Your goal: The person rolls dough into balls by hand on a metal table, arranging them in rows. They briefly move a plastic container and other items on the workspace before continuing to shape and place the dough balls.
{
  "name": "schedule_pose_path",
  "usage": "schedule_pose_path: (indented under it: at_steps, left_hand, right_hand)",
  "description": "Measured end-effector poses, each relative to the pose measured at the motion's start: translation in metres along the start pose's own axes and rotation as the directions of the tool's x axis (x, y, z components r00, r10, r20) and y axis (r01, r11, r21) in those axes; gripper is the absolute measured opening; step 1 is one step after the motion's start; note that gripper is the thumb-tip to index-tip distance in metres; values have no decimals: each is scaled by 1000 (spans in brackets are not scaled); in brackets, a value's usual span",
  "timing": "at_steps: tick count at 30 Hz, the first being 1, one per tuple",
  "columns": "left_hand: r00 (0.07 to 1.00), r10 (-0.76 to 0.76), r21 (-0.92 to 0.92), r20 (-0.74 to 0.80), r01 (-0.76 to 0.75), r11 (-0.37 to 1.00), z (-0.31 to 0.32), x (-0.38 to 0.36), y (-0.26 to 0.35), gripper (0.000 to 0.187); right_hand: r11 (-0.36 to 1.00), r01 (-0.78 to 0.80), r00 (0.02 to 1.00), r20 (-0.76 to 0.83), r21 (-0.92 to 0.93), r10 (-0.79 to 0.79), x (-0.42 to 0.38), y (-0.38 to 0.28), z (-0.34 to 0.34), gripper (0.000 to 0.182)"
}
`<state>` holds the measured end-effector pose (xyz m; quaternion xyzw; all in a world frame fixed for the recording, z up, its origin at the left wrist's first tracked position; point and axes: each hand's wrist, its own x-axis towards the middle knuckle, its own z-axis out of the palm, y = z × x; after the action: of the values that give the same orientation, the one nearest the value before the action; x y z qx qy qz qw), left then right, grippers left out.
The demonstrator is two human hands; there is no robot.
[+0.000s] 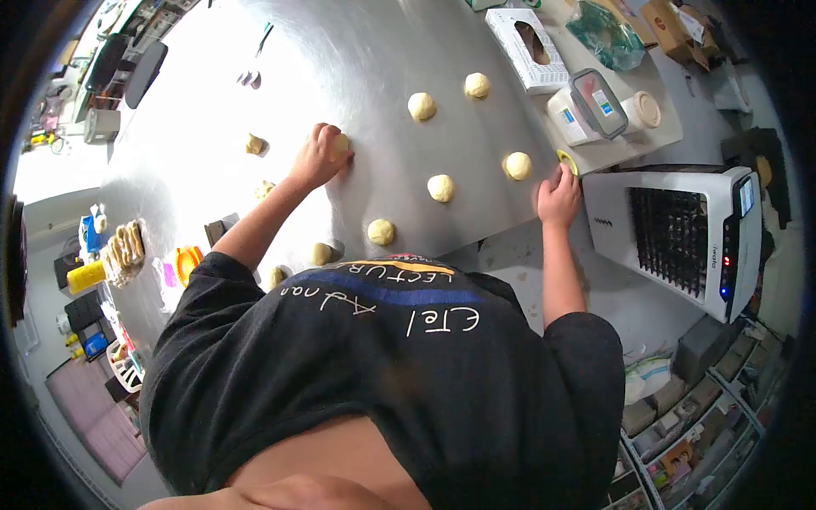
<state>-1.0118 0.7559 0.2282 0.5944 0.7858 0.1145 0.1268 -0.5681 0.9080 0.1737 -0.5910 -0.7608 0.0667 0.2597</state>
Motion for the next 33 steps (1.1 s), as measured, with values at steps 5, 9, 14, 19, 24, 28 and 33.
schedule_pose_path:
  at_steps: [5,9,14,19,24,28,33]
  left_hand:
    - [950,304,172,-77,-287,942,2,4,-5,48]
    - [940,326,-32,-97,-331,943,19,18,-15,43]
    - [900,420,-92,-116,-430,898,20,38,-27,22]
    - [954,259,-9,-148,-264,965,23,38,-14,20]
    - [983,-183,-35,1,183,982,12,20,18,40]
    - [981,-38,61,188,27,998,-10,5,6,55]
    - [978,184,113,94,-194,974,-3,13,5,44]
  right_hand:
    - [998,-42,999,31,-53,43,1,0,0,44]
    - [995,-74,995,63,-72,79,2,-6,-4,44]
    - [997,-44,998,38,-58,47,2,-1,0,44]
    - [997,-57,997,49,-56,59,2,-7,-5,44]
    - [994,-83,993,74,-69,88,3,-5,-5,45]
    - [998,-42,998,45,-43,44,1,-3,-3,45]
    - [998,-58,998,33,-24,59,0,-2,-1,45]
